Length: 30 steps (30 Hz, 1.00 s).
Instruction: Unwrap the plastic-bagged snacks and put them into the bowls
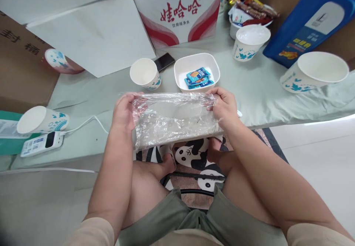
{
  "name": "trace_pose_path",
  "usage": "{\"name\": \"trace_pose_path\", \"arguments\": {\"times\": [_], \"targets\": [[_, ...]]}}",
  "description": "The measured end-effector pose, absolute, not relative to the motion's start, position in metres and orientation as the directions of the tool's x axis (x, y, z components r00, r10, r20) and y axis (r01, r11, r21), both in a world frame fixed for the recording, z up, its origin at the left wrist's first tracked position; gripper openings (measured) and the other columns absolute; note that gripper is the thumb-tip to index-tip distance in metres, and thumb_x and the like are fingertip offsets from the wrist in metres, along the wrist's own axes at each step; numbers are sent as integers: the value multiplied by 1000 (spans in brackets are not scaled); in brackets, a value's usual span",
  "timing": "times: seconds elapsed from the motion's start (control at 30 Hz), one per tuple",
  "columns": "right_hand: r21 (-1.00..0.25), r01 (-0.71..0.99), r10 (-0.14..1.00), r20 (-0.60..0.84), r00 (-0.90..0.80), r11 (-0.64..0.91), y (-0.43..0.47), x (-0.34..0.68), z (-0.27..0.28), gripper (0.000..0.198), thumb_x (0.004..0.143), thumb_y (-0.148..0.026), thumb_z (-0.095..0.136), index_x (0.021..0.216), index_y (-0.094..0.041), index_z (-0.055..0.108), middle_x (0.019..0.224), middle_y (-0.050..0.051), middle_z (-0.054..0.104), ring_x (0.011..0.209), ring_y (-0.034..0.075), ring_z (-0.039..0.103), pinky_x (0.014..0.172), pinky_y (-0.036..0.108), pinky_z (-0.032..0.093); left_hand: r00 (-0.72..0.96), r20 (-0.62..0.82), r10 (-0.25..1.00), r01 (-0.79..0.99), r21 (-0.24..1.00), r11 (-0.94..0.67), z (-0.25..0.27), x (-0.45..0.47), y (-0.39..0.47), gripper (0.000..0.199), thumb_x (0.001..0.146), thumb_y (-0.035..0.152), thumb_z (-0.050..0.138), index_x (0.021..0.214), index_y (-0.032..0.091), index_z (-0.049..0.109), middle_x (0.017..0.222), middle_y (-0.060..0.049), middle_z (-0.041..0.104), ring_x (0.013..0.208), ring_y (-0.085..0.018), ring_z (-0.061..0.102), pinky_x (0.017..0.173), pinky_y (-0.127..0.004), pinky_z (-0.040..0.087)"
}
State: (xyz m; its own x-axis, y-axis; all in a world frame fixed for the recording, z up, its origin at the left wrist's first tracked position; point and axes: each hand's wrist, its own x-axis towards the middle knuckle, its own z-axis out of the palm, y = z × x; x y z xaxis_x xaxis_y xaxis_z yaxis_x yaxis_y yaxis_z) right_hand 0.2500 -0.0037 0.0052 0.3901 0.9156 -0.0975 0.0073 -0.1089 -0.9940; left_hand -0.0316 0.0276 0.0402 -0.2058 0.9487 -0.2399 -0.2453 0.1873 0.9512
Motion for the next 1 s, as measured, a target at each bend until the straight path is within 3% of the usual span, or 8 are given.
{"name": "trace_pose_path", "arguments": {"times": [0.13, 0.2, 0.33, 0.47, 0.67, 0.77, 0.87, 1.0], "targets": [[-986, 159, 934, 98, 343, 45, -6, 249, -3, 7, 80, -24, 61, 82, -25, 67, 72, 1, 64, 64, 17, 59, 55, 32, 49, -248, -259, 933, -226, 952, 204, 41, -30, 29, 1, 80, 23, 62, 81, 23, 62, 83, 2, 67, 66, -13, 67, 48, -19, 42], [-967, 243, 949, 150, 277, 82, -7, 247, -3, 12, 80, -27, 64, 91, -27, 68, 80, 2, 67, 73, 20, 63, 62, 34, 51, -245, -275, 930, -254, 944, 212, 42, -32, 30, 11, 80, 26, 64, 92, 25, 62, 86, 2, 67, 67, -14, 69, 45, -19, 38], [-928, 366, 967, 149, 209, 64, -11, 244, 5, 11, 79, -35, 66, 80, -24, 68, 73, 1, 67, 66, 18, 60, 63, 33, 48, -73, -390, 918, -394, 857, 332, 48, -35, 31, 34, 87, 45, 59, 115, 26, 58, 94, -5, 70, 79, -21, 74, 54, -24, 53], [-884, 460, 955, 198, 220, 77, -16, 240, 12, 27, 85, -39, 57, 63, -23, 63, 56, -1, 60, 49, 13, 47, 53, 29, 40, 137, -548, 825, -341, 756, 558, 49, -30, 28, 61, 88, 63, 56, 135, 24, 46, 110, -16, 71, 92, -29, 76, 58, -27, 58], [-775, 546, 914, 403, 39, 318, -27, 235, 12, 26, 86, -43, 56, 72, -27, 70, 62, 2, 67, 58, 19, 60, 61, 33, 46, 135, -594, 793, -262, 751, 607, 34, -21, 29, 91, 77, 71, 67, 151, 30, 33, 114, -17, 73, 85, -29, 77, 59, -30, 58], [-778, 512, 910, 413, -20, 364, -32, 230, 12, 24, 87, -42, 57, 73, -28, 71, 64, 2, 68, 61, 19, 62, 62, 33, 47, 28, -579, 815, -185, 798, 573, 30, -21, 27, 97, 76, 47, 80, 155, 25, 28, 99, -12, 77, 71, -22, 74, 56, -25, 54], [-863, 425, 916, 369, 160, 273, -29, 230, 10, 25, 90, -42, 58, 74, -26, 69, 66, 2, 68, 62, 18, 63, 63, 33, 48, -19, -508, 861, -90, 859, 504, 32, -27, 20, 113, 63, 8, 82, 158, 19, 23, 84, -4, 77, 58, -12, 67, 51, -18, 46], [-982, 144, 883, 172, 437, 120, -16, 241, 5, 33, 93, -53, 54, 82, -24, 65, 62, -1, 61, 47, 13, 48, 46, 28, 39, 116, -501, 857, 101, 865, 492, 38, -49, 12, 83, 57, 3, 82, 135, 13, 56, 71, -1, 75, 55, -10, 64, 54, -19, 46]]}}
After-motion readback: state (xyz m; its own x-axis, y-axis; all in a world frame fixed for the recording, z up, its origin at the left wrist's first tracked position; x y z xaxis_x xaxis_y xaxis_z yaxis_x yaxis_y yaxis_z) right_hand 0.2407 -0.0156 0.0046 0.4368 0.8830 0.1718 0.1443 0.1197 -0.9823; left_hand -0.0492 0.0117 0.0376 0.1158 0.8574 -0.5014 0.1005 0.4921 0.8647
